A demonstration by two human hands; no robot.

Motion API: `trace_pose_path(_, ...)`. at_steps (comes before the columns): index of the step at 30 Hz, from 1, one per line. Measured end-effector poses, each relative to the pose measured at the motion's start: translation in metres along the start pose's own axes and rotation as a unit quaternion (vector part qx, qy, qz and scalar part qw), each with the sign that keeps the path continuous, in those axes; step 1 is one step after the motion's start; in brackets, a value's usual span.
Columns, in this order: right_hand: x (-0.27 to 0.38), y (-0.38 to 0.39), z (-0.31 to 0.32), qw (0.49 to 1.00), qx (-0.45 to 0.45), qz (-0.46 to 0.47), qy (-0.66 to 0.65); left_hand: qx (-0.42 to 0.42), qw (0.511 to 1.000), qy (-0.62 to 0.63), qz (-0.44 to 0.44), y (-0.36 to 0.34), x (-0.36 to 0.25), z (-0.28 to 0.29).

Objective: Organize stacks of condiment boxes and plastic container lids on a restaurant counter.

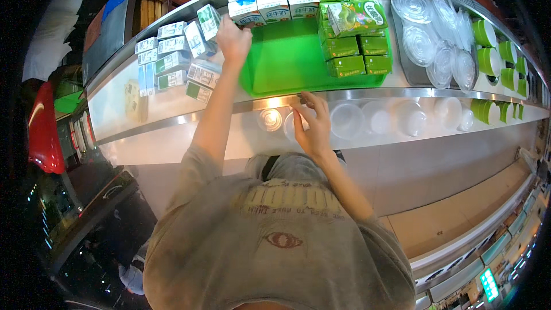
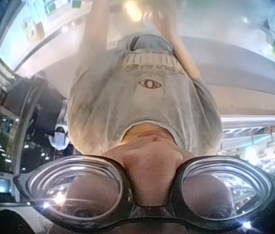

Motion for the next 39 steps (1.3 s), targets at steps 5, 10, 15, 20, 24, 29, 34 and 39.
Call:
trace_pose_path(5, -0.013, 0.015, 0.013, 0.996, -0.026, -0.078, -0.017, -0.023, 0.999, 0.005, 0.032, 0.001, 0.006, 0.003)
trace_pose_path(10, -0.023, 0.007, -0.002, 0.997, 0.046, -0.056, 0.004, -0.056, 0.982, 0.170, 0.061, 0.035, -0.012, 0.041)
trace_pose_path(15, -0.008, -0.001, -0.038, 0.986, 0.114, -0.098, -0.074, -0.042, 0.996, -0.032, -0.067, 0.088, 0.002, 0.128)
trace_pose_path(20, 0.017, -0.002, -0.093, 0.970, 0.184, -0.092, -0.126, -0.016, 0.978, -0.209, 0.014, 0.106, 0.047, 0.166)
trace_pose_path(24, 0.043, -0.015, -0.126, 0.970, 0.187, -0.078, -0.133, 0.030, 0.983, -0.172, 0.051, 0.105, 0.074, 0.168)
trace_pose_path(29, 0.045, -0.028, -0.166, 0.978, 0.196, 0.003, -0.071, 0.029, 0.995, -0.088, 0.033, 0.099, 0.092, 0.176)
trace_pose_path(34, 0.054, -0.034, -0.182, 0.972, 0.228, 0.058, 0.028, 0.101, 0.990, 0.031, 0.096, 0.093, 0.125, 0.201)
trace_pose_path(39, 0.067, -0.039, -0.190, 0.953, 0.263, 0.088, 0.122, 0.143, 0.949, 0.134, 0.245, 0.100, 0.170, 0.202)
Point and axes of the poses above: each hand's wrist, its own y-axis away from the middle knuckle, its own z-axis out of the back of the hand, x = y × z, the point moved 4 cm from there along -y, towards the middle knuckle, and after that the axes turned 14 degrees about -x, right-handed, at the moved point
